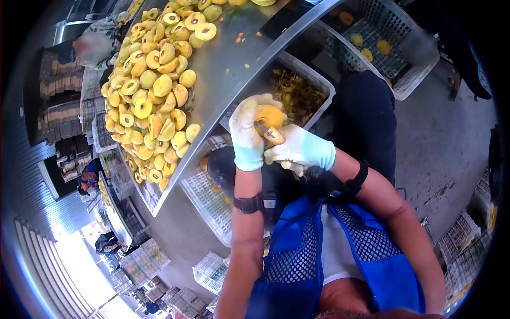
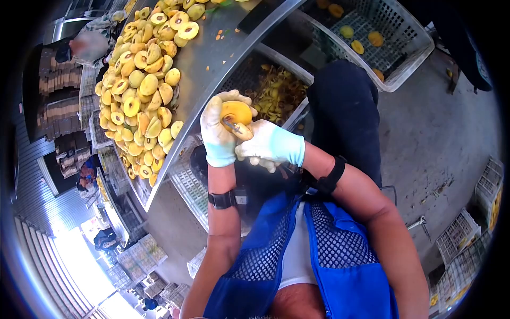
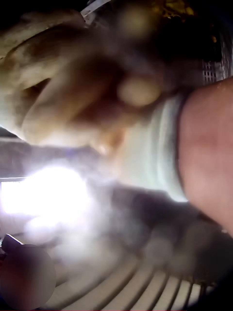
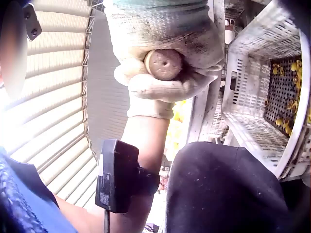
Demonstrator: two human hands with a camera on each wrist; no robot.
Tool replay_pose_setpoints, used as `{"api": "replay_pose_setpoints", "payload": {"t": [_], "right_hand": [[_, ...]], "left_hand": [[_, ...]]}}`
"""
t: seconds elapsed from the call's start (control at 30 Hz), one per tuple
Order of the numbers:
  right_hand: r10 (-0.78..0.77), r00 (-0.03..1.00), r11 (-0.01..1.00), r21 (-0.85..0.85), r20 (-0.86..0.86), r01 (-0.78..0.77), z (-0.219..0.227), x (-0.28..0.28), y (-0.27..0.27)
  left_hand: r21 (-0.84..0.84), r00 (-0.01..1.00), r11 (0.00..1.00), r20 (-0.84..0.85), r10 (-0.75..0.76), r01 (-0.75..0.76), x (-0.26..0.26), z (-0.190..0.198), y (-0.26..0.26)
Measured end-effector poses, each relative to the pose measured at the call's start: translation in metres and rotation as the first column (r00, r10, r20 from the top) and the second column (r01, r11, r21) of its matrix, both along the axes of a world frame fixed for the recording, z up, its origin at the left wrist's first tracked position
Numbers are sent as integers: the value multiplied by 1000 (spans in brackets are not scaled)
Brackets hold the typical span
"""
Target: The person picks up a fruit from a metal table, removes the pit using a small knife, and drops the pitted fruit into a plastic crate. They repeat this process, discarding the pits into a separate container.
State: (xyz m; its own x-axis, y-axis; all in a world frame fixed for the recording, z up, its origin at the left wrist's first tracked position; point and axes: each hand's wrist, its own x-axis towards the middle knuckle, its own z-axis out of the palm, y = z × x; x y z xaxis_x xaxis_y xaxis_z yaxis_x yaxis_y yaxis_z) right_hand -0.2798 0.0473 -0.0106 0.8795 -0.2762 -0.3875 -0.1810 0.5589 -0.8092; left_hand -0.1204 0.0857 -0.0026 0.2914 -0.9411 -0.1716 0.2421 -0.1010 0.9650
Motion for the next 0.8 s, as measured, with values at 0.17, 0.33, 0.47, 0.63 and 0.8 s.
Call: {"api": "replay_pose_setpoints", "payload": {"t": [0.17,0.33,0.47,0.63,0.8], "right_hand": [[34,984,951,296,173,-85,4,-5,-2],[144,962,933,292,231,-210,9,-2,5],[60,987,962,257,149,-97,10,-3,0],[-14,1000,985,173,-11,16,14,5,-2],[-75,997,987,143,-8,76,15,10,-3]], "left_hand": [[-41,858,999,-514,9,-36,-2,-9,2],[39,833,976,-514,205,-216,27,-4,10],[-166,814,910,407,414,-379,83,24,46],[194,140,858,980,-144,-475,162,65,84],[210,64,904,977,-201,-372,183,55,20]]}}
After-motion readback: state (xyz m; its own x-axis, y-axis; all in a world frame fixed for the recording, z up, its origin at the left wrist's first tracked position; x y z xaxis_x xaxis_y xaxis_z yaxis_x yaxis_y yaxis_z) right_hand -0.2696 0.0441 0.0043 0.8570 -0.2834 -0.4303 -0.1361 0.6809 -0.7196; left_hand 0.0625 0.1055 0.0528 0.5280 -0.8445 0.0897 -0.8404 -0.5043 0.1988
